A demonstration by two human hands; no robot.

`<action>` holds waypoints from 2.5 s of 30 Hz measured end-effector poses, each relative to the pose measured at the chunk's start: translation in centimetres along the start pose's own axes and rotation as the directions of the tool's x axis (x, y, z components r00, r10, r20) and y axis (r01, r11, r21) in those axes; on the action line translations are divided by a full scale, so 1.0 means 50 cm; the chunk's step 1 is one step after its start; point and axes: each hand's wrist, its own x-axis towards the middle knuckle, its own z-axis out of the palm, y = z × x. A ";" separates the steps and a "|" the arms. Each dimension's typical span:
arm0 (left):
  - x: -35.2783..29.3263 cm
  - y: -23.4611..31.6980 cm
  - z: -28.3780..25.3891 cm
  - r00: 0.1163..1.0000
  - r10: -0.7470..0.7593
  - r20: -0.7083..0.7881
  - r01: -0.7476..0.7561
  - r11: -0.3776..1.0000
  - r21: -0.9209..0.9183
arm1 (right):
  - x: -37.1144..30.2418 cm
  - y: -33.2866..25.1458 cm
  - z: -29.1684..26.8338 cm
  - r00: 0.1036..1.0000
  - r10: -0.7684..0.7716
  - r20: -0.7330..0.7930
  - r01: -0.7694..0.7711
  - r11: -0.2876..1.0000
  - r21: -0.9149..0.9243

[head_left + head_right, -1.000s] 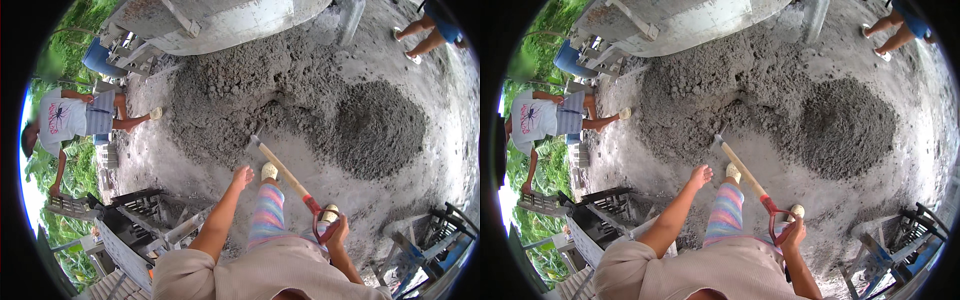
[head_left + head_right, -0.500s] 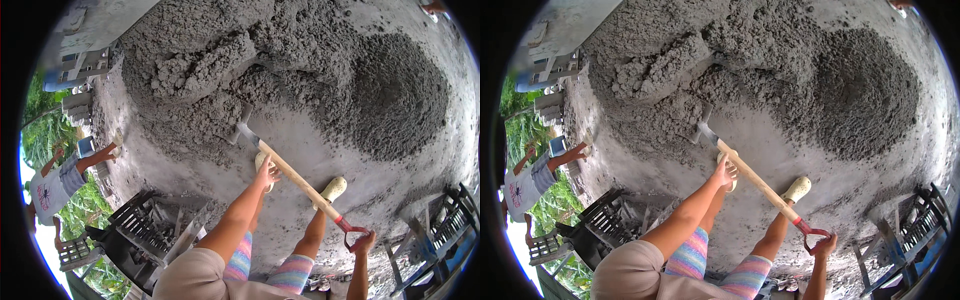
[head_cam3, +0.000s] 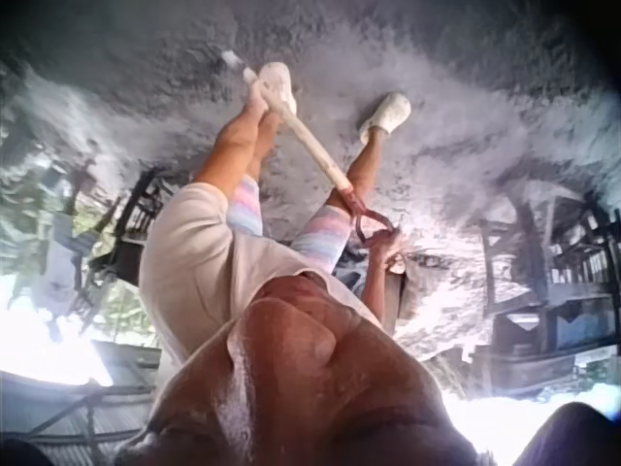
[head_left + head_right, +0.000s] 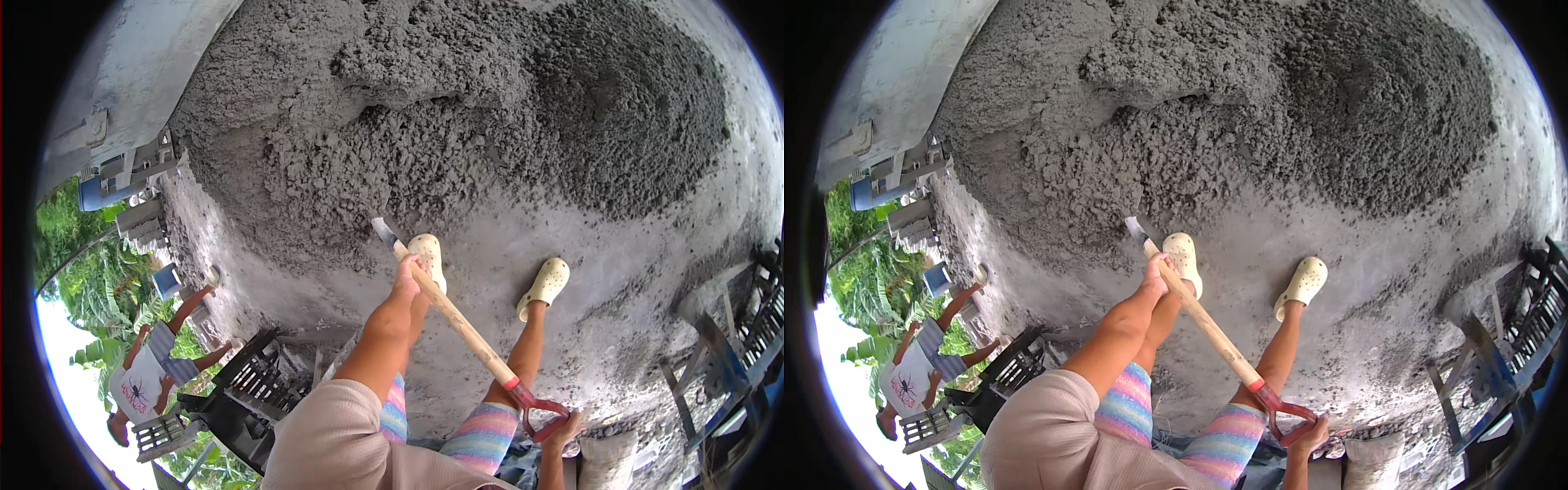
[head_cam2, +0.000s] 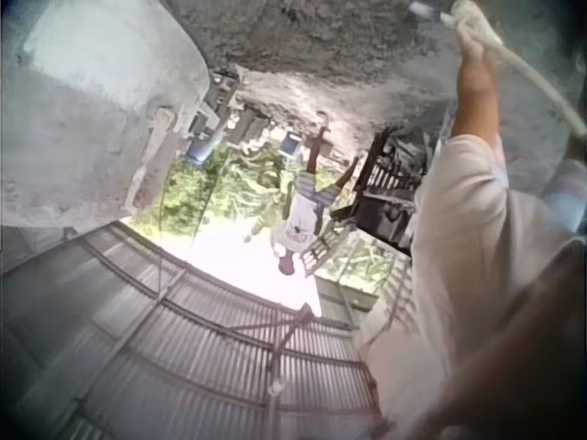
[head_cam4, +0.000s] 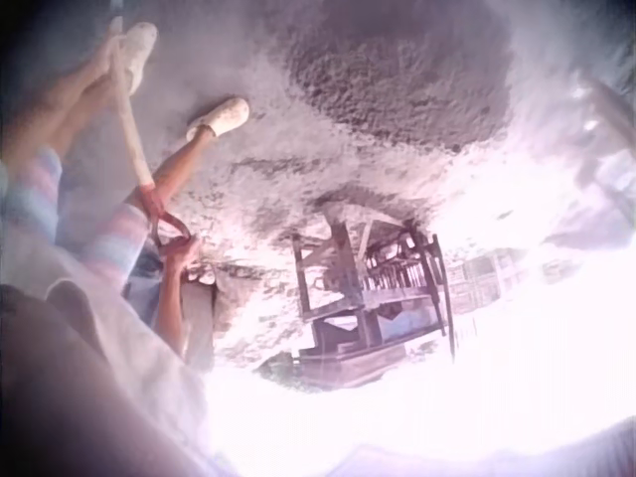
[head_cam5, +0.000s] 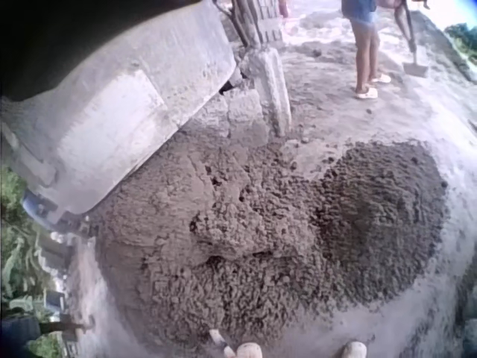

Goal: The person uses a shovel to repeatedly mix a pile of wet concrete on the ground. They turn and fold the material to blend it, then scoop portions into a nearby metal hopper. Other people are present nearby, but the camera wearer performs the mixing and loading actions.

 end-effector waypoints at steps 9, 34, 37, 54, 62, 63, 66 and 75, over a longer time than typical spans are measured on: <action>-0.036 -0.135 0.016 0.992 -0.126 0.005 0.126 0.992 0.003 | 0.015 -0.045 -0.103 0.995 -0.021 -0.100 0.032 0.993 0.111; -0.262 -0.495 0.622 0.964 0.059 0.258 -0.234 0.649 0.724 | 0.164 0.116 -0.338 0.796 0.573 0.193 -0.564 0.588 0.580; -0.256 -0.536 0.683 0.921 0.160 0.356 -0.389 0.457 0.800 | 0.177 0.139 -0.313 0.706 0.648 0.287 -0.691 0.541 0.479; -0.580 -0.513 0.616 0.834 0.326 0.445 -0.546 0.605 0.580 | 0.201 -0.061 -0.411 0.686 0.572 0.450 -0.721 0.618 0.313; -0.505 -0.728 0.253 0.999 -0.035 0.026 0.015 0.846 0.532 | 0.118 -0.116 -0.734 0.919 0.221 0.327 -0.337 0.871 0.357; -0.492 -0.767 0.208 0.993 -0.114 0.028 0.084 0.859 0.505 | 0.042 -0.164 -0.728 0.952 0.189 0.240 -0.267 0.897 0.353; -0.477 -0.870 0.091 0.955 -0.297 0.018 0.257 0.855 0.451 | -0.067 -0.187 -0.825 0.965 0.045 0.258 -0.114 0.958 0.261; -0.544 -1.075 -0.097 0.876 -0.472 0.100 0.381 0.803 0.458 | -0.110 -0.037 -1.099 0.966 -0.257 0.045 0.259 0.965 -0.048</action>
